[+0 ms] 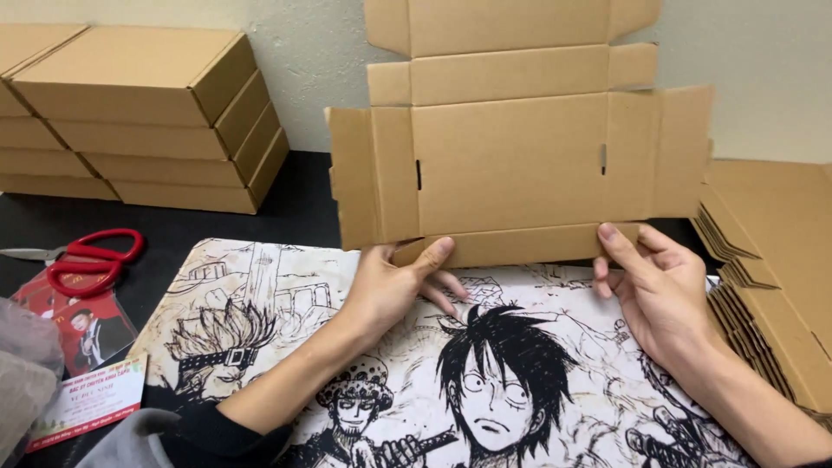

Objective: The person folds a flat cardboard box blank into a three-dimensional box. They crease the score lines, fold the side panels upward, and tuck the bottom flaps into slots to form the base. The person then folds the top flaps inward to close the box.

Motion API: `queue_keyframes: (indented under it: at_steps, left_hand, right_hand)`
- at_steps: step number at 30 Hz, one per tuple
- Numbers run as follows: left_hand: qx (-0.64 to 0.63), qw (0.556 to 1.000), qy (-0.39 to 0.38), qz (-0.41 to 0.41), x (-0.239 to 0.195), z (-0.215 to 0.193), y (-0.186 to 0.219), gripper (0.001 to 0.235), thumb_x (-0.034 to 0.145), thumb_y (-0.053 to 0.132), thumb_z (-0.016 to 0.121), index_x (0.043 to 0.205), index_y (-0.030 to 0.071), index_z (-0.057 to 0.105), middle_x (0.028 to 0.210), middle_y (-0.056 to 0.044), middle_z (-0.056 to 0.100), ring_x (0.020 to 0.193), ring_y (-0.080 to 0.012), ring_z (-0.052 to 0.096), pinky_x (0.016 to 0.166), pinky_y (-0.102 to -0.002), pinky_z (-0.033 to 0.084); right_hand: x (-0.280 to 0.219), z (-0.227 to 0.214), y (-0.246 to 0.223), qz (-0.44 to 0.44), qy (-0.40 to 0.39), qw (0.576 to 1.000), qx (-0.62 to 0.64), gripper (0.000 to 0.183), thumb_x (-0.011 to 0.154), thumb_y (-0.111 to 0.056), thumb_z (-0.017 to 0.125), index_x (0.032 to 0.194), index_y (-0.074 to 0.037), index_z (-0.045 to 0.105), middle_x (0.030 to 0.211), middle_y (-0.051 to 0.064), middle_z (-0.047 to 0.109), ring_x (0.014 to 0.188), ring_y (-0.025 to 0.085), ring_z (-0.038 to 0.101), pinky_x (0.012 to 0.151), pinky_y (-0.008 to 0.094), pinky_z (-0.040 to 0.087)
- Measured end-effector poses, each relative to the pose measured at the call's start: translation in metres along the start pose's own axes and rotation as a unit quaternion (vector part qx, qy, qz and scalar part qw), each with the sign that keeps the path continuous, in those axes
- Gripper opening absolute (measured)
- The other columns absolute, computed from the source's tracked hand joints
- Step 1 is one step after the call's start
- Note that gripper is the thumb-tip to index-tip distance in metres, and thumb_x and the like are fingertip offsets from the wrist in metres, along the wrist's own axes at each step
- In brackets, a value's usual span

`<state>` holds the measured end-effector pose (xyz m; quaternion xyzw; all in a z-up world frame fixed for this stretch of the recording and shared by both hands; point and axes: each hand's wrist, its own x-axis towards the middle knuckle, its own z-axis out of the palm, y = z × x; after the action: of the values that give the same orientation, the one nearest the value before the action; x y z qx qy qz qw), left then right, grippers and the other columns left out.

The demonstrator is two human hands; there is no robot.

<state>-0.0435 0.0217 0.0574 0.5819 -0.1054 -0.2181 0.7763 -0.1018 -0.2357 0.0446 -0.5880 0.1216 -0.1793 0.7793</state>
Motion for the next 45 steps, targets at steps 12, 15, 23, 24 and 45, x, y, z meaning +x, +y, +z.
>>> queue_keyframes:
  at_steps: [12, 15, 23, 24, 45]
  left_hand:
    - [0.056, 0.997, 0.039, -0.029, -0.009, 0.0, 0.007, 0.033, 0.09, 0.022, 0.061, 0.104, -0.008, 0.066, 0.063, -0.025, 0.069, 0.05, -0.0263, 0.067, 0.054, -0.029, 0.056]
    - [0.092, 0.989, 0.025, -0.113, -0.016, 0.008, 0.021, 0.029, 0.091, 0.023, 0.063, 0.084, -0.003, 0.073, 0.079, -0.019, 0.076, 0.061, -0.022, 0.068, 0.078, -0.031, 0.06]
    - [0.185, 0.971, 0.057, -0.141, -0.018, 0.015, 0.028, 0.044, 0.086, 0.038, 0.054, 0.113, 0.01, 0.073, 0.096, -0.008, 0.08, 0.066, -0.0146, 0.072, 0.089, -0.025, 0.054]
    - [0.185, 0.971, 0.055, -0.141, -0.017, 0.016, 0.027, 0.044, 0.086, 0.038, 0.054, 0.113, 0.01, 0.073, 0.096, -0.008, 0.08, 0.066, -0.0146, 0.072, 0.089, -0.025, 0.054]
    - [0.14, 0.977, 0.146, -0.071, -0.012, 0.014, 0.017, 0.044, 0.078, 0.03, 0.071, 0.112, 0.002, 0.069, 0.069, -0.015, 0.075, 0.08, -0.0157, 0.077, 0.092, -0.017, 0.05]
  right_hand:
    - [-0.005, -0.014, 0.014, -0.051, 0.006, 0.996, -0.073, 0.048, 0.089, -0.011, 0.07, 0.062, -0.017, 0.031, 0.053, -0.007, 0.028, 0.053, 0.001, 0.041, 0.07, 0.019, 0.052]
    - [-0.01, -0.022, 0.015, -0.063, 0.015, 0.995, -0.08, 0.045, 0.089, -0.01, 0.071, 0.066, -0.013, 0.032, 0.06, 0.011, 0.053, 0.059, 0.027, 0.068, 0.059, 0.027, 0.055]
    - [-0.008, -0.019, 0.014, -0.056, 0.036, 0.989, -0.134, 0.034, 0.092, -0.012, 0.07, 0.073, -0.006, 0.042, 0.064, 0.014, 0.057, 0.057, 0.026, 0.066, 0.062, 0.031, 0.057]
    - [-0.009, -0.018, 0.013, -0.056, 0.038, 0.989, -0.135, 0.034, 0.092, -0.012, 0.07, 0.073, -0.006, 0.042, 0.064, 0.014, 0.057, 0.057, 0.026, 0.066, 0.062, 0.031, 0.057]
    - [-0.011, -0.013, 0.007, -0.046, 0.027, 0.99, -0.132, 0.035, 0.088, -0.004, 0.071, 0.068, -0.003, 0.042, 0.067, 0.026, 0.063, 0.047, 0.03, 0.063, 0.043, 0.033, 0.05]
